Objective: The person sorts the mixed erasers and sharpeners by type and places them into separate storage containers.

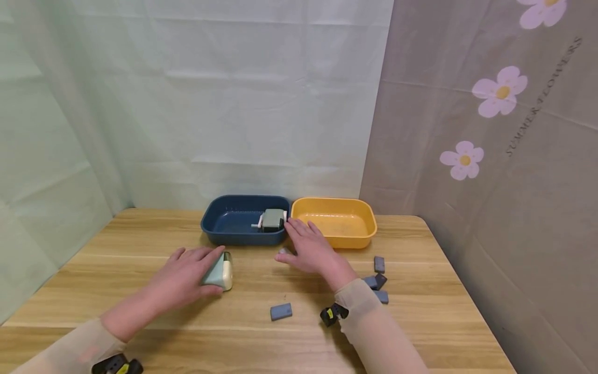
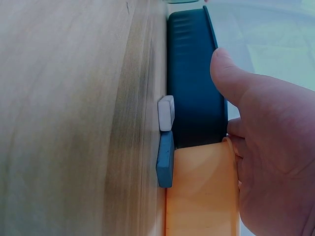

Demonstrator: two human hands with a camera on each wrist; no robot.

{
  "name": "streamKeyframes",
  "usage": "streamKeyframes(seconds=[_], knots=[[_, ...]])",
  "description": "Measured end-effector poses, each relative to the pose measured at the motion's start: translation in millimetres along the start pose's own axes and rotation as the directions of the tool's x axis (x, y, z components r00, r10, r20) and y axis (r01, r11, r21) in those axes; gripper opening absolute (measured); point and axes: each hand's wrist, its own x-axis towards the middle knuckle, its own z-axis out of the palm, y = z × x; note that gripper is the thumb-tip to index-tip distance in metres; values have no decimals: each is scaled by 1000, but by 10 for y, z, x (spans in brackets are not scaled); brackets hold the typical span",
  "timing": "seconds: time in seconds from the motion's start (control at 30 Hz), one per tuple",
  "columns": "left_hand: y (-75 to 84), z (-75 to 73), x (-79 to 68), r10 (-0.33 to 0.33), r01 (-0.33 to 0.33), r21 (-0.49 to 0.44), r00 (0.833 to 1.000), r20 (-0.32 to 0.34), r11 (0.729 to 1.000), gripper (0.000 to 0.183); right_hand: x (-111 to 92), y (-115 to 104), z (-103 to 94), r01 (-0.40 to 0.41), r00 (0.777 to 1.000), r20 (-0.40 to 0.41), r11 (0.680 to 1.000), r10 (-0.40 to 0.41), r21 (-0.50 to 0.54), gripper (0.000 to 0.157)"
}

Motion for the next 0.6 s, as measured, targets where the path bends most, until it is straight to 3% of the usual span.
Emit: streamKeyframes(seconds=[0.6], knots=[[9,-5,40,20,-21,-21,999,-40,1000,99,2,11,8,-5,1000,12,1000,5,-22,94]])
